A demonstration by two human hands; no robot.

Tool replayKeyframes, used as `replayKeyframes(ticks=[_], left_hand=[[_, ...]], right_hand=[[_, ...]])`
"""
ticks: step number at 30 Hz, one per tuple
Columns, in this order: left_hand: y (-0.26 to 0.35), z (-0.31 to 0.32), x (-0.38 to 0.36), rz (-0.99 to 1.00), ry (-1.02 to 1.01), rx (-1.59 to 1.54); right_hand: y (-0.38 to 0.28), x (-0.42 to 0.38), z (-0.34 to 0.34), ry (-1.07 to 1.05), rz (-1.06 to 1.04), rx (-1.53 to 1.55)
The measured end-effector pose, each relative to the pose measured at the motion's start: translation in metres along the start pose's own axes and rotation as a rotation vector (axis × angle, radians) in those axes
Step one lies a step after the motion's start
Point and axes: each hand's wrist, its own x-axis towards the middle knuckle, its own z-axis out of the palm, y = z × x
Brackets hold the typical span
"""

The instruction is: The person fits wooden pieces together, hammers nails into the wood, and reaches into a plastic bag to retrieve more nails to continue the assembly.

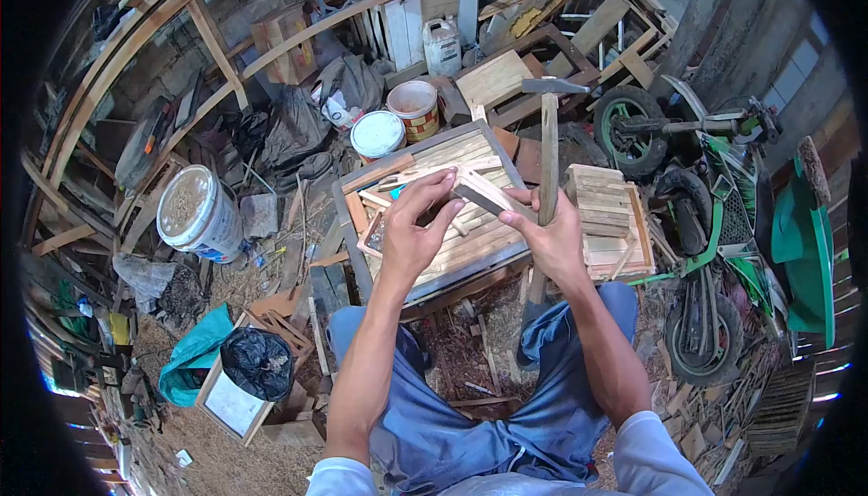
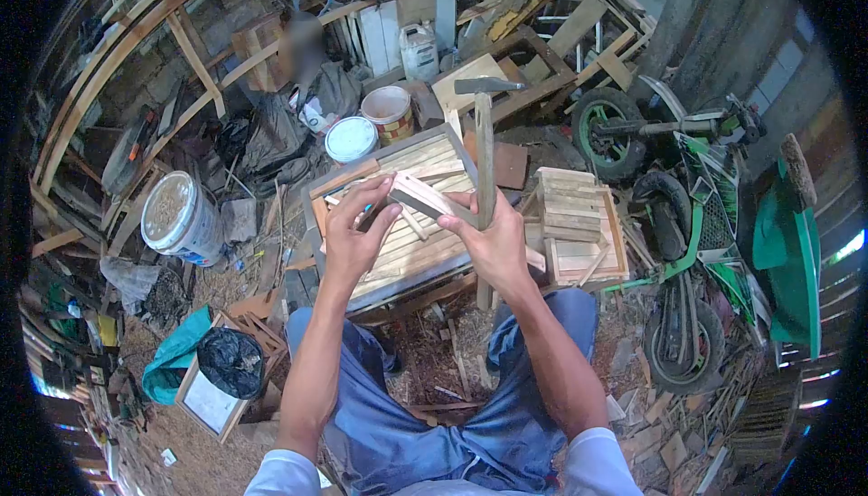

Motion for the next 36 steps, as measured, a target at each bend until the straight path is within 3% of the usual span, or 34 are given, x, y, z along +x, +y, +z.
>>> replayKeyframes(ticks=[4,12,17,26,36], left_hand=[[-0.003,-0.001,0.002,0.078,0.041,0.111],[0.0,0.004,0.003,-0.026,0.016,0.094],[0.002,0.006,0.007,-0.092,-0.03,0.099],[-0.008,0.01,0.006,0.125,-0.029,0.347],[-0.01,0.019,0.003,0.112,0.098,0.36]], right_hand=[[0.011,0.0,0.006,0.031,0.021,0.057],[0.012,-0.006,0.013,0.056,0.11,0.22],[0.012,-0.01,0.015,0.051,0.167,0.172],[0.005,-0.007,0.009,0.03,0.295,0.217],[0.003,-0.003,0.009,0.009,0.328,0.271]])
